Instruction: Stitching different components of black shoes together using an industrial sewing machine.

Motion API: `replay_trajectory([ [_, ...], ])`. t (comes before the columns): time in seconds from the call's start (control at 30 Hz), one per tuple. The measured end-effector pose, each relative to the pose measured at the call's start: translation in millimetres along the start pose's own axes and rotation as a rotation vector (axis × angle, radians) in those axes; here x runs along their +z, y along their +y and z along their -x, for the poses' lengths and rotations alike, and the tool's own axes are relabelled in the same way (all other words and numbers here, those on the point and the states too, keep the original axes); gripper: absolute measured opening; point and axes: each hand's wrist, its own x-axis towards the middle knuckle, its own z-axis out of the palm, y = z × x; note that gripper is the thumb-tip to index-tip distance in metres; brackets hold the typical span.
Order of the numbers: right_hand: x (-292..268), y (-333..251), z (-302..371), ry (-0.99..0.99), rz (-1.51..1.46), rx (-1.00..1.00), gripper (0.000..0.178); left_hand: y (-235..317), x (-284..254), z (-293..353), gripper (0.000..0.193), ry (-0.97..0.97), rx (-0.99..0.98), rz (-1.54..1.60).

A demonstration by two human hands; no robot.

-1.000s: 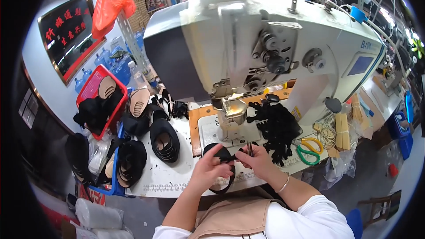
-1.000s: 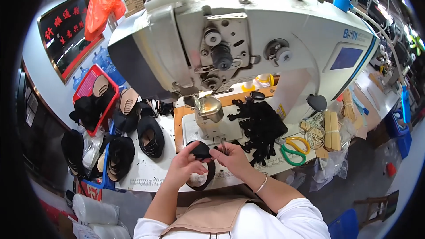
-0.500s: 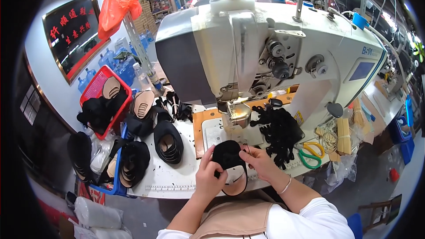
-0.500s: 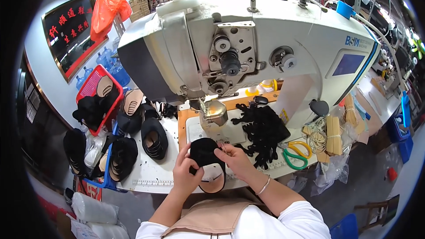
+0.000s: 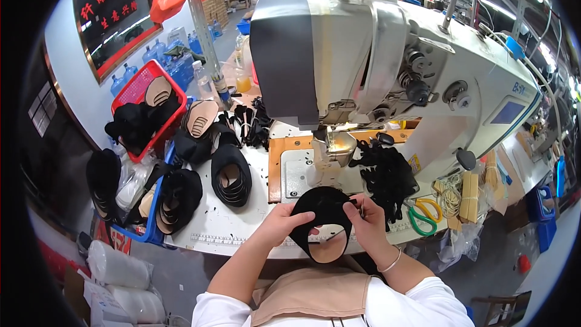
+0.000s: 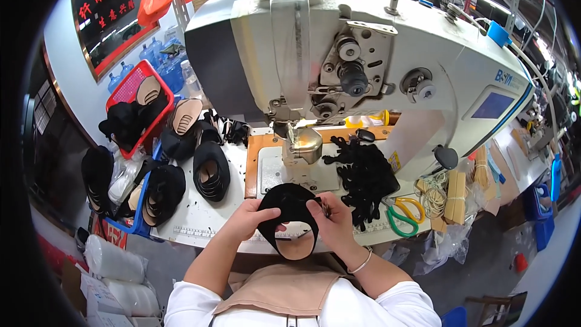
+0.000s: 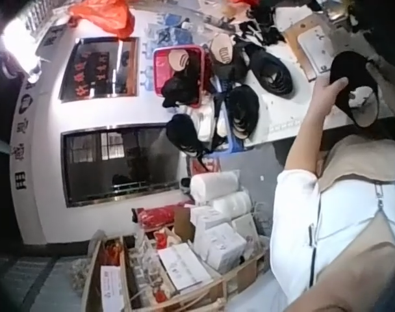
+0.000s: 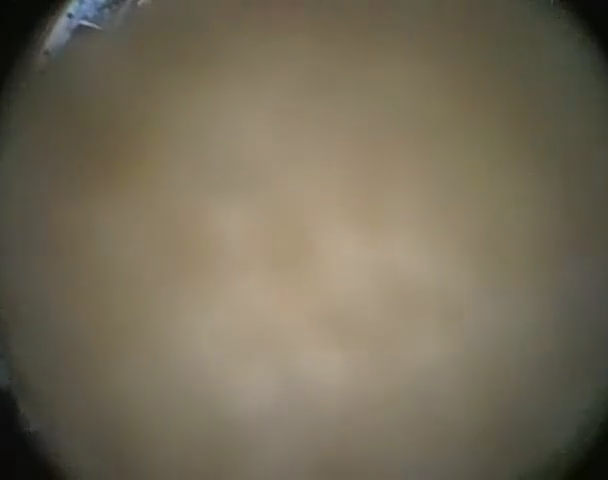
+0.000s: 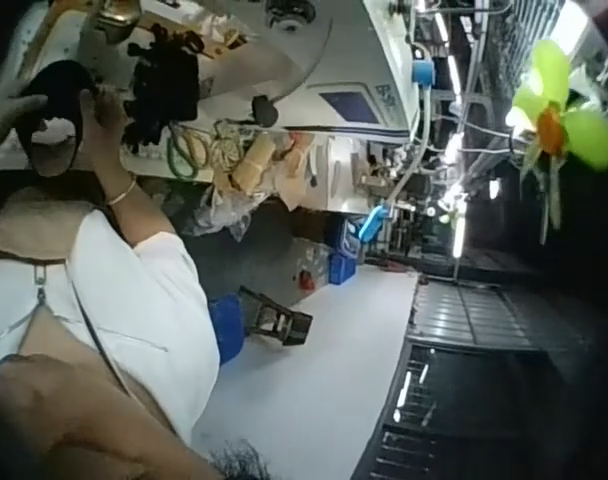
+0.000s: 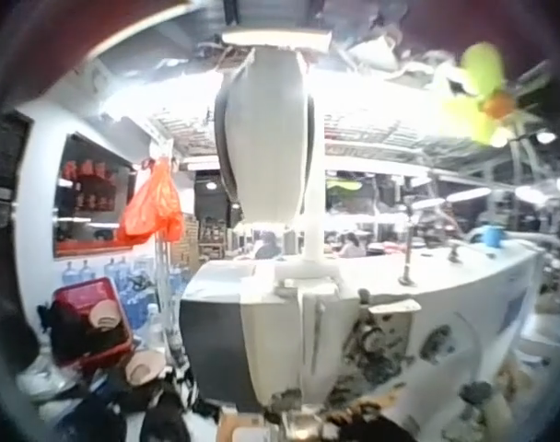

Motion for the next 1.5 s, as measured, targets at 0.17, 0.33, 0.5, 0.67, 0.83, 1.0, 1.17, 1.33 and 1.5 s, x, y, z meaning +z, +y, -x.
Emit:
replay_trajectory([
  [0.17,-3.2,3.6,-1.9,-0.026,0.004,-0.110,0.011,13.6,10.1,6.4,0.020,0.070,0.053,-0.219],
  [0.33,-6.0,3.3,-4.4,-0.038,0.129,-0.102,0.016,16.3,6.8,3.9,0.020,0.028,0.053,-0.268],
  [0.5,-10.4,-2.4,-10.1,-0.161,0.207,-0.111,0.018,13.0,-3.9,-2.9,0.023,-0.020,0.041,-0.158],
  [0.67,-7.1,-6.3,-8.7,-0.215,0.353,-0.170,0.022,11.1,-2.9,-2.5,0.027,-0.059,0.047,-0.098],
  [0.83,-3.9,-9.5,-6.7,-0.164,0.405,-0.281,0.023,6.8,-2.5,-0.2,0.030,-0.098,0.103,-0.042],
  [1.0,-3.1,-6.8,-7.9,-0.124,0.452,-0.358,0.023,6.4,-2.9,-1.9,0.029,-0.120,0.107,0.006],
  [1.17,1.3,-12.9,-8.8,-0.093,0.465,-0.404,0.025,4.7,-2.3,-2.1,0.022,-0.134,0.173,-0.001],
  [1.33,0.9,-12.9,-12.6,-0.124,0.520,-0.335,0.025,1.5,6.7,-4.4,0.019,0.125,0.188,-0.317],
  [1.5,-6.5,-2.4,-27.0,-0.150,0.297,-0.099,0.026,-1.0,8.3,-8.8,0.015,0.144,0.199,-0.233],
])
